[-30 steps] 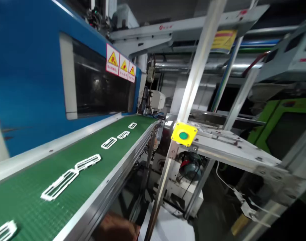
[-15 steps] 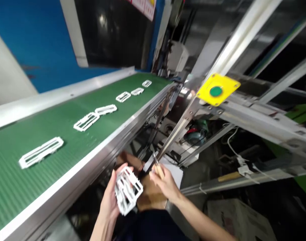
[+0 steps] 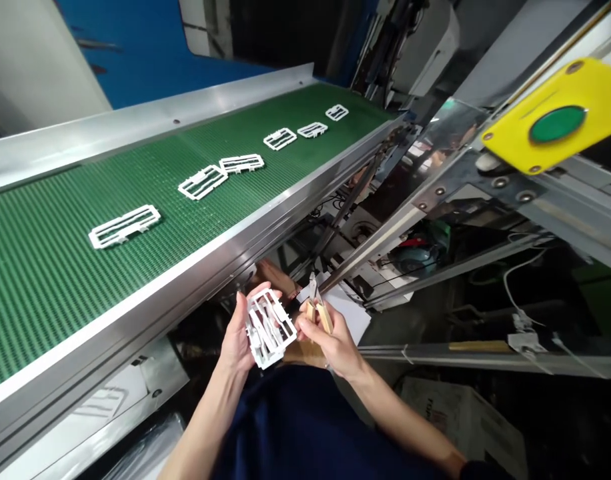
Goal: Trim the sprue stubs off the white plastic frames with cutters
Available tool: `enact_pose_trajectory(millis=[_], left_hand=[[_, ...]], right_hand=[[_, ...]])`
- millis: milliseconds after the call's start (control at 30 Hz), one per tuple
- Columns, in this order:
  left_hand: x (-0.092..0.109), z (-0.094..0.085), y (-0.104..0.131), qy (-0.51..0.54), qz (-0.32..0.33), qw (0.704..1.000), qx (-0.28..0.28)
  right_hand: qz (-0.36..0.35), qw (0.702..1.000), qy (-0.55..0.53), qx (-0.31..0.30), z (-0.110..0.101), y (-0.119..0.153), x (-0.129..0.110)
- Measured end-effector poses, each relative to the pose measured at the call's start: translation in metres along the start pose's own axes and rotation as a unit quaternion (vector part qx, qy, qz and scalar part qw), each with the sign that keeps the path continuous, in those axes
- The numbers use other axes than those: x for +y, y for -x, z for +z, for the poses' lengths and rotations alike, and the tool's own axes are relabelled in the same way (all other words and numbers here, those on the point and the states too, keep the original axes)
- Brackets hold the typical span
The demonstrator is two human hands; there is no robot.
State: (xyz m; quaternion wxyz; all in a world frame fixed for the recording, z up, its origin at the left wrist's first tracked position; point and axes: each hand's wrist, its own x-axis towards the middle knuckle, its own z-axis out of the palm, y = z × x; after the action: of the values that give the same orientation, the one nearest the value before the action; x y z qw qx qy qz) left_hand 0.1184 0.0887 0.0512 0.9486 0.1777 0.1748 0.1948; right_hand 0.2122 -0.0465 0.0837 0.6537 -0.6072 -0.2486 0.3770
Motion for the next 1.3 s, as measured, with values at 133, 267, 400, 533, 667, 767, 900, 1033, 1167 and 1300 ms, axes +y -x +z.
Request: enact_pose_trajectory(millis=[133,267,400,533,667,767,900,1033,1167,1300], left_hand=[[0.000,-0.004,0.003,0.003,-0.002,1.000,-0.007],[-0.002,-0.010,0.005,0.013,0.001,1.000,-0.011],[-0.003,-0.013,0.006,0.024,0.008,1.000,-0.016],[-0.003,-0.014,0.010,0.026,0.009,0.999,-0.015],[-0.003,-0.015,0.013,0.031,0.003,0.999,-0.011],[-0.003,-0.017,0.013,0.040,0.002,0.999,-0.014],[-0.003,-0.019,0.013,0.048,0.006,0.999,-0.002],[-0.004,-0.017,0.012,0.039,0.027,0.999,0.027],[-0.004,-0.013,0.012,0.029,0.043,0.998,0.032],[-0.005,-0.014,0.017,0.052,0.052,0.997,0.039]], right_hand=[[0.011,1.000,-0.005,-0.003,0.005,0.002,0.004],[0.020,1.000,-0.018,-0.005,0.008,0.005,0.010],[0.018,1.000,-0.020,-0.014,0.009,0.007,0.013],[0.030,0.999,0.020,-0.018,0.012,0.011,0.012],[0.013,0.998,0.055,-0.011,0.011,0.012,0.011],[-0.009,0.998,0.049,0.024,0.007,0.011,0.009],[0.008,0.999,0.009,0.045,0.004,0.010,0.009],[0.030,0.999,0.025,0.030,0.010,0.016,0.015],[0.070,0.997,0.032,0.002,0.021,0.022,0.025],[0.114,0.993,0.042,0.004,0.029,0.020,0.032]])
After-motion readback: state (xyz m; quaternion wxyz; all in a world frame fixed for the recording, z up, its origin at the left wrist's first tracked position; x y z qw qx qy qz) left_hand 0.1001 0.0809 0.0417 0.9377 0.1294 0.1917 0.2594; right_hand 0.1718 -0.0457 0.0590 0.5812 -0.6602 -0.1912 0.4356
